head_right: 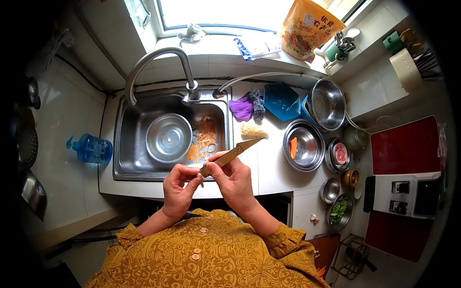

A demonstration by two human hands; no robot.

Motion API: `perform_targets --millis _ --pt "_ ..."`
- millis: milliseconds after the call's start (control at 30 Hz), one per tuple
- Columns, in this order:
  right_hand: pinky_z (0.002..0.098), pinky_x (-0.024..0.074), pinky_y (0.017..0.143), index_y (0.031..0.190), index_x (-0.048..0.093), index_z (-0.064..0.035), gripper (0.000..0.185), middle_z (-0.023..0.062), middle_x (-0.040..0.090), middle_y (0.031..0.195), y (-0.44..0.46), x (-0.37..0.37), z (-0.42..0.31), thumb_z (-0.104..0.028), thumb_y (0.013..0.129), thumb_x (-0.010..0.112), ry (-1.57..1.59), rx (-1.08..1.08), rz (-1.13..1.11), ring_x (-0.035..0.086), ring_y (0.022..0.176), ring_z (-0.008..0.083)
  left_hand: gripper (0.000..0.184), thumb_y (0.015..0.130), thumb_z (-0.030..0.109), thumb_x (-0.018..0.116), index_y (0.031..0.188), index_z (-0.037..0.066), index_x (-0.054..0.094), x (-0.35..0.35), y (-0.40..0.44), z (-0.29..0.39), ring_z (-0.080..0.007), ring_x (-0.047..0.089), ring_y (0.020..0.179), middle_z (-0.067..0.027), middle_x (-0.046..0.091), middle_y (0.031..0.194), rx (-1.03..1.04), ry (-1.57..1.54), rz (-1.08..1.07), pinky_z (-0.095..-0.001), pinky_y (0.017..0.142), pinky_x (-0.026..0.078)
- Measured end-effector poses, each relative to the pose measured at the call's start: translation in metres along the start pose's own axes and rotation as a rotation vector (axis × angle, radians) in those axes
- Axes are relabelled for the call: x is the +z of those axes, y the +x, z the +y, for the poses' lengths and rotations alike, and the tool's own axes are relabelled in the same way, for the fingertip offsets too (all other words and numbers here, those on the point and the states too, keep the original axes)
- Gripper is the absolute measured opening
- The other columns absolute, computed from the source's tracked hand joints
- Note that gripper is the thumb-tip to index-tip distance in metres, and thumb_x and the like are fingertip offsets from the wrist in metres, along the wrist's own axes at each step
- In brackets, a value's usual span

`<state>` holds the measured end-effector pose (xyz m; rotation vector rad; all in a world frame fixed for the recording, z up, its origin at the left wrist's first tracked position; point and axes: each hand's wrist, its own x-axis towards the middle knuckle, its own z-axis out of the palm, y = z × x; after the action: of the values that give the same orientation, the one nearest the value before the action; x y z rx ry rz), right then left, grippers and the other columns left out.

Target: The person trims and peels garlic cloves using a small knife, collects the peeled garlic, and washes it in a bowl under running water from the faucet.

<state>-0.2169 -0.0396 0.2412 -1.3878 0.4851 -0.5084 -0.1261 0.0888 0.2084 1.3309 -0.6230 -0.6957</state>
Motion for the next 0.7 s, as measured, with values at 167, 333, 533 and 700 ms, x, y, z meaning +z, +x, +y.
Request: perform_targets --millis 167,333,533,700 --pt "0.0265 0.0523 0.075 0.101 0.053 0.0027 0.016 0.0091 0.063 0.089 0.0006 -0.0012 -0.0044 -0.010 0.092 0.056 0.006 0.014 -0.009 0.063 0.083 0.0134 0.014 0.085 -0.002 0.063 0.094 -0.001 0.052 0.0063 -0.0008 0.0017 -0.0102 0.061 0.077 -0.0071 0.062 0.086 -0.046 -0.114 0.029 -0.0234 0.071 0.050" --pt "0.0256 0.0510 0.068 0.102 0.051 -0.0008 0.019 0.0078 0.063 0.087 0.0002 -0.0048 -0.0010 -0.017 0.094 0.055 0.165 0.152 -0.007 0.061 0.077 0.0119 0.013 0.084 -0.003 0.062 0.093 -0.001 0.053 0.0082 -0.0036 0.0016 -0.0106 0.062 0.078 -0.0077 0.063 0.086 -0.071 -0.185 0.040 -0.0238 0.072 0.051" --pt "0.0266 0.0525 0.066 0.102 0.050 -0.0019 0.019 0.0078 0.063 0.086 0.0010 -0.0026 -0.0049 -0.019 0.094 0.055 0.175 0.148 0.022 0.062 0.075 0.0125 0.012 0.087 -0.001 0.060 0.098 0.000 0.054 0.0088 -0.0026 0.0048 -0.0110 0.062 0.081 -0.0075 0.064 0.090 -0.058 -0.309 0.015 -0.0243 0.075 0.051" --pt "0.0290 0.0553 0.069 0.102 0.049 -0.0014 0.018 0.0093 0.063 0.087 -0.0016 -0.0009 -0.0008 -0.017 0.094 0.054 0.177 0.119 0.060 0.063 0.078 0.0151 0.022 0.090 0.009 0.060 0.107 0.002 0.050 0.0054 0.0005 0.0054 -0.0112 0.060 0.080 -0.0070 0.063 0.091 -0.126 -0.306 -0.071 -0.0248 0.073 0.049"
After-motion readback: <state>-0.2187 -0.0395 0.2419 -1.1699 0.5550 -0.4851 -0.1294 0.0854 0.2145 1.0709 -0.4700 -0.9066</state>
